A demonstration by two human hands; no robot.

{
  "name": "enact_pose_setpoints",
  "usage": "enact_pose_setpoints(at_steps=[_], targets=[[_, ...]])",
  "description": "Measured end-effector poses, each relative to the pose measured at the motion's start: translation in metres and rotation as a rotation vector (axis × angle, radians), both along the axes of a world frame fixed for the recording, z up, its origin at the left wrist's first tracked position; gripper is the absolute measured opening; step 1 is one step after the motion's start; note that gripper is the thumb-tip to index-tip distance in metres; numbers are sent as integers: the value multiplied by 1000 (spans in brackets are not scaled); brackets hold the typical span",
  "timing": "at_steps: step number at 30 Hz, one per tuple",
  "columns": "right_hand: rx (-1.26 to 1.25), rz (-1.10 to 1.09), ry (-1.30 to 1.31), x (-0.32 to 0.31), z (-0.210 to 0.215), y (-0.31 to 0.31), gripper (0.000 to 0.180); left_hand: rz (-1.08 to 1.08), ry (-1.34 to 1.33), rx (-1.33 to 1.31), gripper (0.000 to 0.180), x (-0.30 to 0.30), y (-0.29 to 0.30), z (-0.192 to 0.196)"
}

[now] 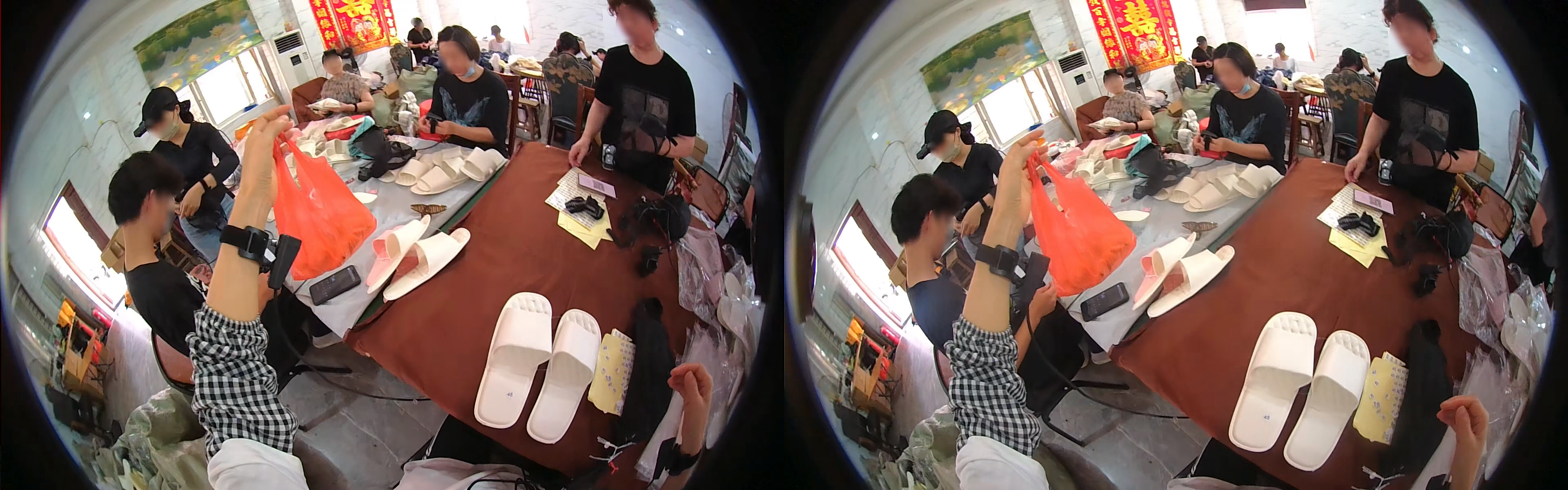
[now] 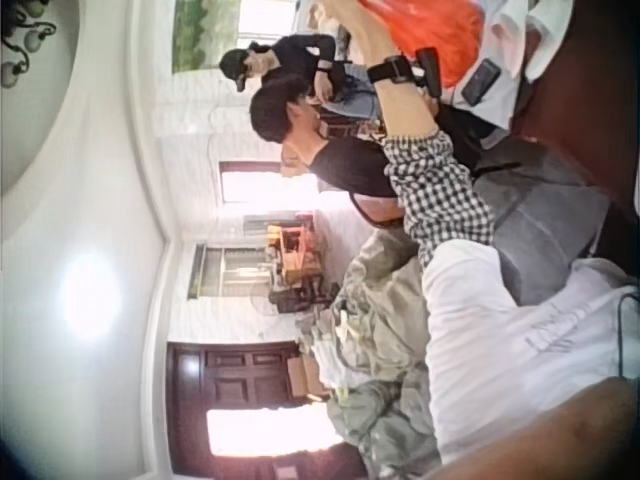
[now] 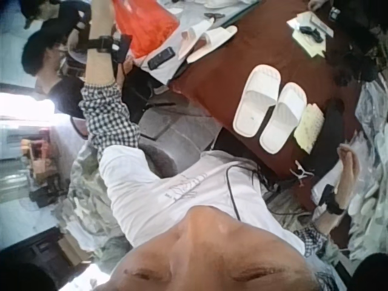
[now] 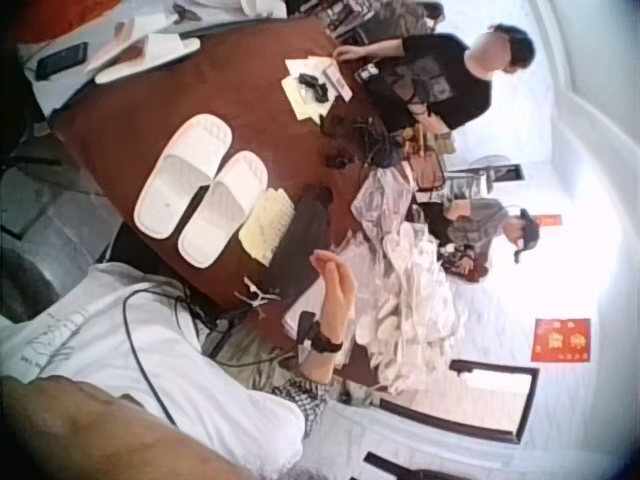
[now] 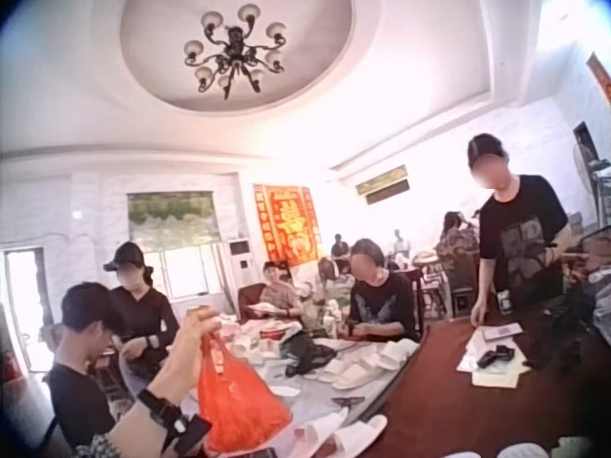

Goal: Organizing and inspecting white slippers at a manufacturing station.

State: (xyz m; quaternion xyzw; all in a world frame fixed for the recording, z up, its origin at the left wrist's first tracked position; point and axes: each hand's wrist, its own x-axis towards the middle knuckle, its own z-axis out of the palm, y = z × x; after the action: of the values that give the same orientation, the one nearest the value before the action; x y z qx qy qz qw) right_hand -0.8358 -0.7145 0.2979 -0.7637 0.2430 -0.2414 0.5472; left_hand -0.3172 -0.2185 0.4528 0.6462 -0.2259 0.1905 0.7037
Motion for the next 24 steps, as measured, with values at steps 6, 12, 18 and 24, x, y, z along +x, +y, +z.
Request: enact_pose_setpoints(at_steps=[6,12,18,24], targets=[[2,-1,8,10,-3,4,19,33,36,35,31,19,3,-14],[-21,53,44,19,-1,1,21,39,45,60,33,63,-1,-21],[-30,-52,85,42,8,6,23,140,-7,211,33,142,-54,-22],[72,15,206,50,21,-7,28,218,-39,164,30,205,-107,-49]])
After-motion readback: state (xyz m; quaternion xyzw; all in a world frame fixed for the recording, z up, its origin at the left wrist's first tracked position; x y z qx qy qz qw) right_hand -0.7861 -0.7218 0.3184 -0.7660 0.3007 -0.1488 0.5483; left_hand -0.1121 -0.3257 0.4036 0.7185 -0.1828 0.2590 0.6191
